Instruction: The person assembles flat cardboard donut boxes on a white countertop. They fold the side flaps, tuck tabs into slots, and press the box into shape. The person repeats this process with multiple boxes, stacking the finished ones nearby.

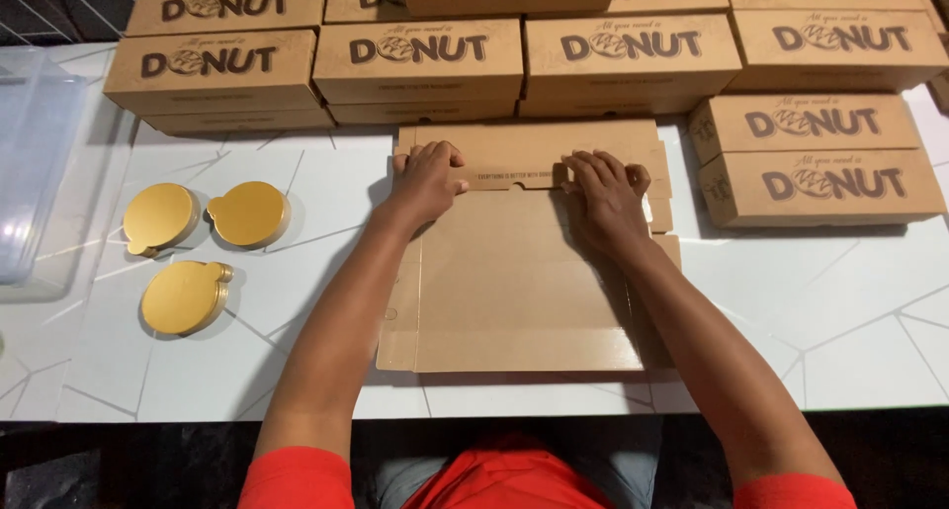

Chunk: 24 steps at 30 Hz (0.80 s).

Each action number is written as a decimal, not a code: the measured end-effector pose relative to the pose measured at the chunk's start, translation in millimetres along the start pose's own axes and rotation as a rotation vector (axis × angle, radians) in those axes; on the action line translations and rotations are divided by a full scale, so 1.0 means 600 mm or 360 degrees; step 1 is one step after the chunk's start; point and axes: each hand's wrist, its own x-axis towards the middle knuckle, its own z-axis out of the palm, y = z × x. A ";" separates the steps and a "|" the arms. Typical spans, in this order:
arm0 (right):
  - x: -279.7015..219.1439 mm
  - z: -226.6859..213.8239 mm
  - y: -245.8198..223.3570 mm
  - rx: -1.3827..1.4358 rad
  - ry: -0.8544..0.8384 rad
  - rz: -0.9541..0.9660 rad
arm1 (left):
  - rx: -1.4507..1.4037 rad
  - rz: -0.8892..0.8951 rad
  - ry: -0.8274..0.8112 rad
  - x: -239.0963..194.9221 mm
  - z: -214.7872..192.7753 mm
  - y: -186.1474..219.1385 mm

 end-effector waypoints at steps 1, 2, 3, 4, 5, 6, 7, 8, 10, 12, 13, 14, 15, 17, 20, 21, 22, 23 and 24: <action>0.004 0.015 0.024 -0.0001 0.0016 -0.0019 | 0.0006 0.0001 0.0024 -0.003 -0.014 0.008; 0.007 0.028 0.048 -0.0016 -0.0118 0.0021 | 0.0007 -0.0015 -0.0003 -0.005 -0.028 0.016; 0.012 0.043 0.073 -0.0032 -0.0252 0.0061 | 0.0009 -0.0031 -0.0031 -0.007 -0.041 0.025; 0.022 0.035 0.081 -0.0033 -0.0242 0.0047 | 0.0012 -0.0033 -0.0014 -0.015 -0.059 0.037; 0.031 0.029 0.090 0.0060 -0.0262 0.0043 | 0.0077 0.0025 -0.0021 -0.022 -0.076 0.048; 0.035 0.022 0.101 0.0152 -0.0288 0.0047 | 0.0140 0.0083 -0.0039 -0.031 -0.089 0.061; 0.051 -0.018 0.073 0.0151 -0.0285 0.0042 | 0.0141 0.0083 -0.0032 -0.039 -0.101 0.068; 0.064 -0.058 0.046 0.0129 -0.0290 0.0019 | 0.0258 0.0192 0.0015 -0.048 -0.112 0.076; 0.073 -0.105 0.017 0.0108 -0.0296 -0.0007 | 0.0374 0.0298 0.0064 -0.067 -0.127 0.092; 0.069 -0.121 0.010 -0.0271 -0.0276 -0.0247 | 0.0555 0.0500 0.0125 -0.086 -0.141 0.107; 0.051 -0.110 0.006 -0.0273 -0.0271 -0.0256 | 0.0558 0.0496 0.0136 -0.097 -0.121 0.096; 0.033 -0.100 0.004 -0.0384 -0.0158 -0.0492 | 0.0642 0.0626 0.0153 -0.105 -0.100 0.086; 0.015 -0.090 0.002 -0.0495 -0.0042 -0.0727 | 0.0726 0.0755 0.0171 -0.111 -0.080 0.077; -0.019 -0.077 -0.032 -0.0470 -0.0058 -0.0661 | 0.0601 0.0787 0.0119 -0.129 -0.039 0.067; -0.068 -0.049 -0.070 -0.0421 -0.0198 -0.0425 | 0.0490 0.0682 -0.0189 -0.166 -0.031 0.100; -0.083 -0.040 -0.082 -0.0410 -0.0291 -0.0262 | 0.0521 0.0554 -0.0419 -0.179 -0.039 0.118; -0.082 -0.045 -0.084 -0.0415 -0.0291 -0.0264 | 0.0518 0.0556 -0.0415 -0.176 -0.035 0.124; -0.081 -0.052 -0.085 -0.0337 -0.0535 -0.0223 | 0.0577 0.0486 -0.0455 -0.173 -0.030 0.131; -0.086 -0.056 -0.088 -0.0253 -0.0780 -0.0173 | 0.0638 0.0416 -0.0501 -0.173 -0.023 0.137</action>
